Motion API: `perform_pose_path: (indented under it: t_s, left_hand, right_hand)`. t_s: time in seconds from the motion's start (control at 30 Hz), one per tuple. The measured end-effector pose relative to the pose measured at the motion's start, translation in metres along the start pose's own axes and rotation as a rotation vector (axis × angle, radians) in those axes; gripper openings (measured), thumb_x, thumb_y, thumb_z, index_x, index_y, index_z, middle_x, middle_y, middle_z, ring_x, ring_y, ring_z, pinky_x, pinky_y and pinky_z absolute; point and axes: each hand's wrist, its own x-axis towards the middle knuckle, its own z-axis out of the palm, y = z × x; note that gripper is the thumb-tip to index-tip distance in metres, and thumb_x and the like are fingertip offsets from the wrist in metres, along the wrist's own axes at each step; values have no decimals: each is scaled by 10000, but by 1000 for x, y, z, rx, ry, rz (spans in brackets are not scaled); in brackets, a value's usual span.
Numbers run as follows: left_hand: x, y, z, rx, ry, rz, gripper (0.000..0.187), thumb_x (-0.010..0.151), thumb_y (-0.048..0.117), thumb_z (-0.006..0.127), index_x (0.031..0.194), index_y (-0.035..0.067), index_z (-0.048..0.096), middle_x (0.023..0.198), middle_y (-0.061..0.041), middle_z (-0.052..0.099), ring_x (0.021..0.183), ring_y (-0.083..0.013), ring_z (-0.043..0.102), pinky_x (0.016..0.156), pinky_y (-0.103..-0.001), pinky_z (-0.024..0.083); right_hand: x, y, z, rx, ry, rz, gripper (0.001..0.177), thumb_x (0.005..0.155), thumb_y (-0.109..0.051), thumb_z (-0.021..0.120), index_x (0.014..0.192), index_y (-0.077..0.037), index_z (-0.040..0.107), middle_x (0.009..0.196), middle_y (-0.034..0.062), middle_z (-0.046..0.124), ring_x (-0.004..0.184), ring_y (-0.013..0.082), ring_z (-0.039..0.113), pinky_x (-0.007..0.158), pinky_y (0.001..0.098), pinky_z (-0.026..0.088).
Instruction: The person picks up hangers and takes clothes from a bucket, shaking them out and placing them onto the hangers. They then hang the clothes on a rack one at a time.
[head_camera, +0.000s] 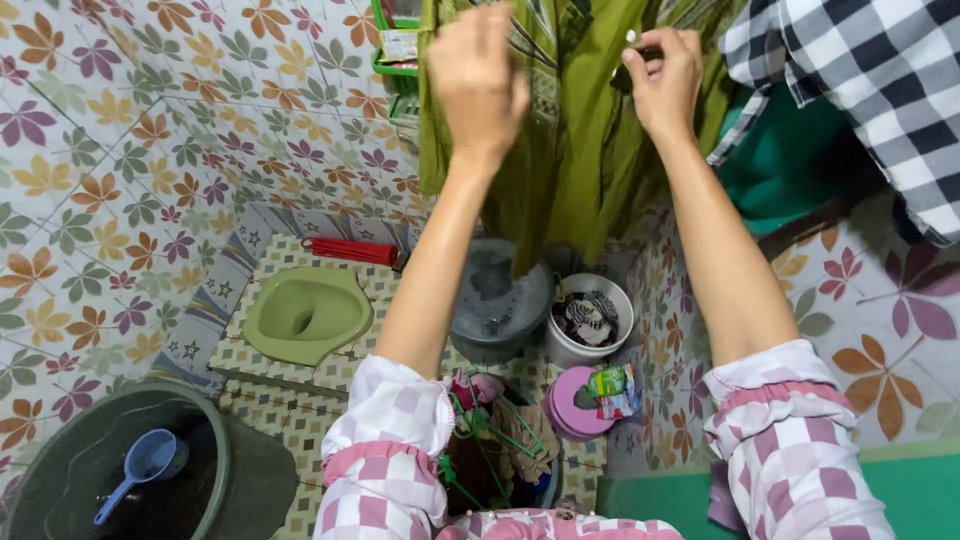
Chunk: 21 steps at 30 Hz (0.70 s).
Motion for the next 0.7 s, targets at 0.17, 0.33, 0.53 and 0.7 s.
perform_pose_path:
  t_s: [0.17, 0.33, 0.53, 0.7]
  left_hand:
    - [-16, 42, 45, -495, -326, -190, 285, 930, 34, 689, 1179, 66, 553, 1138, -160, 597, 1031, -373, 654, 874, -448, 534]
    - [-20, 48, 72, -582, -161, -285, 310, 892, 13, 678, 1173, 59, 557, 1083, -140, 615, 1008, -355, 675, 869, -438, 553]
    - [-11, 61, 82, -740, -182, -507, 243, 896, 32, 637, 1135, 50, 599, 975, -71, 679, 823, -191, 719, 734, -328, 588]
    - [11, 97, 100, -1033, -71, -508, 161, 975, 113, 650, 1130, 73, 630, 887, -13, 710, 764, -109, 642, 716, -279, 540]
  right_hand:
    - [-6, 3, 8, 137, 30, -39, 246, 1078, -3, 787, 1225, -58, 597, 1108, 85, 645, 906, 155, 709, 786, 271, 608]
    - [3, -30, -5, 152, 36, 113, 350, 1020, -37, 782, 1278, -42, 544, 1020, 78, 682, 831, 119, 709, 735, 257, 589]
    - [6, -132, -42, -29, 48, -99, 266, 1008, 3, 758, 1223, -13, 603, 1149, 166, 633, 1031, 253, 683, 858, 356, 578]
    - [18, -196, -107, -308, 203, -295, 271, 1007, -2, 761, 1219, 3, 594, 1212, 204, 592, 1136, 358, 629, 990, 445, 540]
